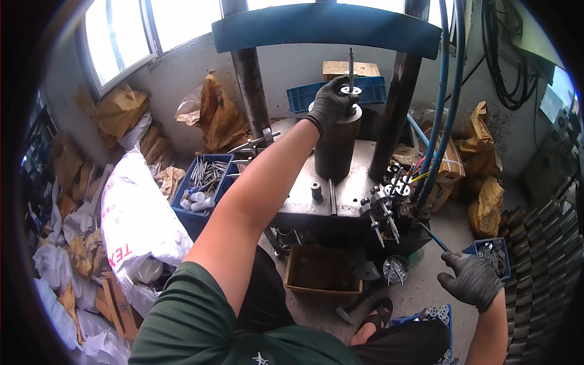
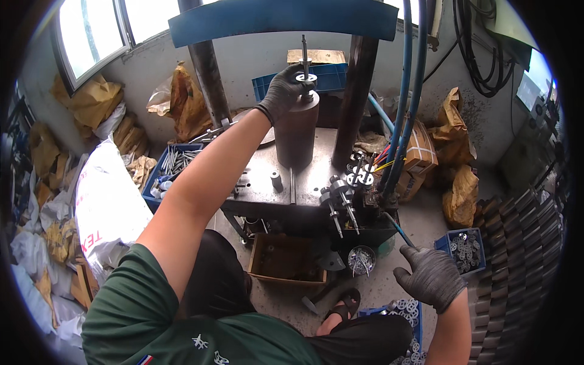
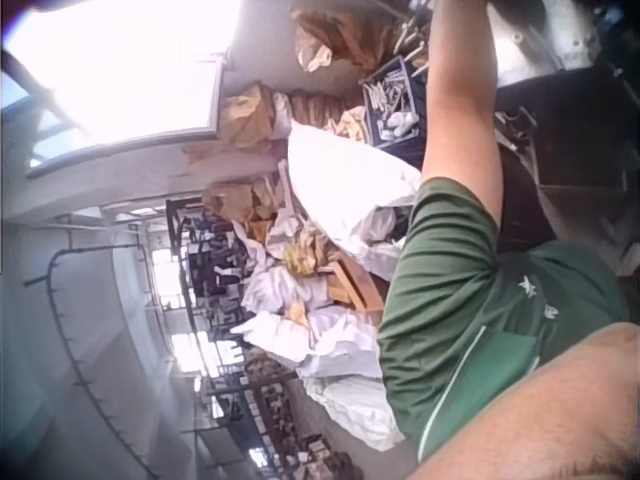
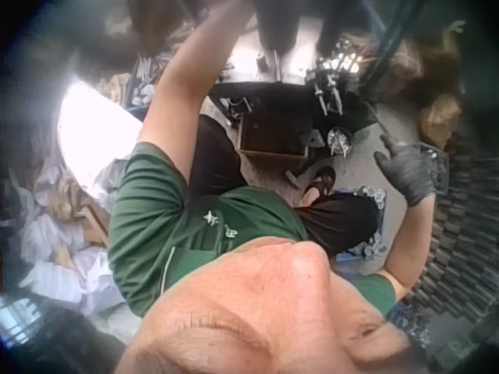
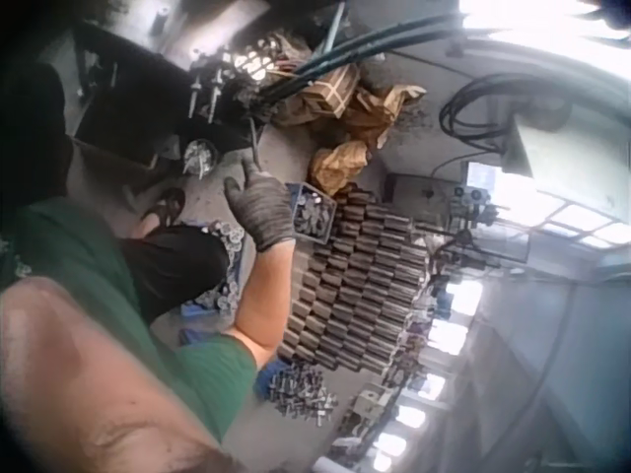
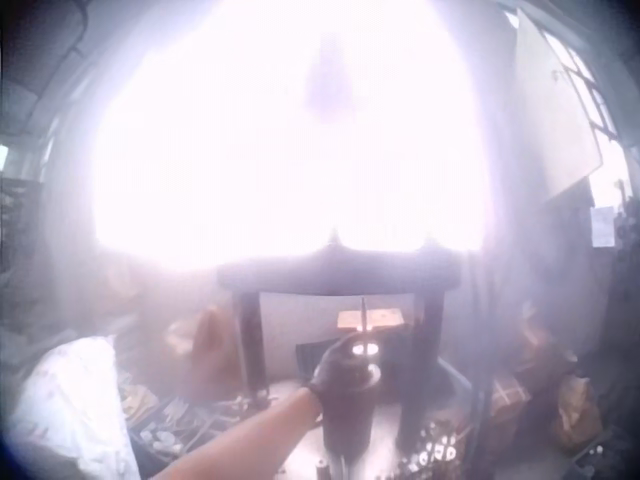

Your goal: Operating a mechanical press or assembly station to process small metal components.

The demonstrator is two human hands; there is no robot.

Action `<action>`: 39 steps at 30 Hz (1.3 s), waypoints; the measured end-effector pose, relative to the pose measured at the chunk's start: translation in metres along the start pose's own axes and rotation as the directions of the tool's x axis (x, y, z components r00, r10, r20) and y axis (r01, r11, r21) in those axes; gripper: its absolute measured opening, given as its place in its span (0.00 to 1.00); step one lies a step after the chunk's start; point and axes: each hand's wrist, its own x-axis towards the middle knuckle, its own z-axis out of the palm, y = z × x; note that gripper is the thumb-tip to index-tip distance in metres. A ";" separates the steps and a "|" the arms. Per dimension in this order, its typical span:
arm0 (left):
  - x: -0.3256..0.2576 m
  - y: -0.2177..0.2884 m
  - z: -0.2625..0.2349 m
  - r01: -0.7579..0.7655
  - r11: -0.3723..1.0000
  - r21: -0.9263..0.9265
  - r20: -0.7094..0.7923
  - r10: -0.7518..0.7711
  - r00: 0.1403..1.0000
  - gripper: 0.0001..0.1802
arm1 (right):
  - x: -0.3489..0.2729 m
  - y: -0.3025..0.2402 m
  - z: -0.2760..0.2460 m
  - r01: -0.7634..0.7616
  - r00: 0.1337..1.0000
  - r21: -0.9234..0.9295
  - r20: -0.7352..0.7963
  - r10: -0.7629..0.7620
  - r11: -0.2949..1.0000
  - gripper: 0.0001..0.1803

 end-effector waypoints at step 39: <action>0.010 -0.024 -0.002 -0.222 0.847 0.483 -0.003 0.255 0.967 0.31 | -0.039 -0.011 0.077 -0.054 0.994 0.113 -0.090 0.064 0.992 0.08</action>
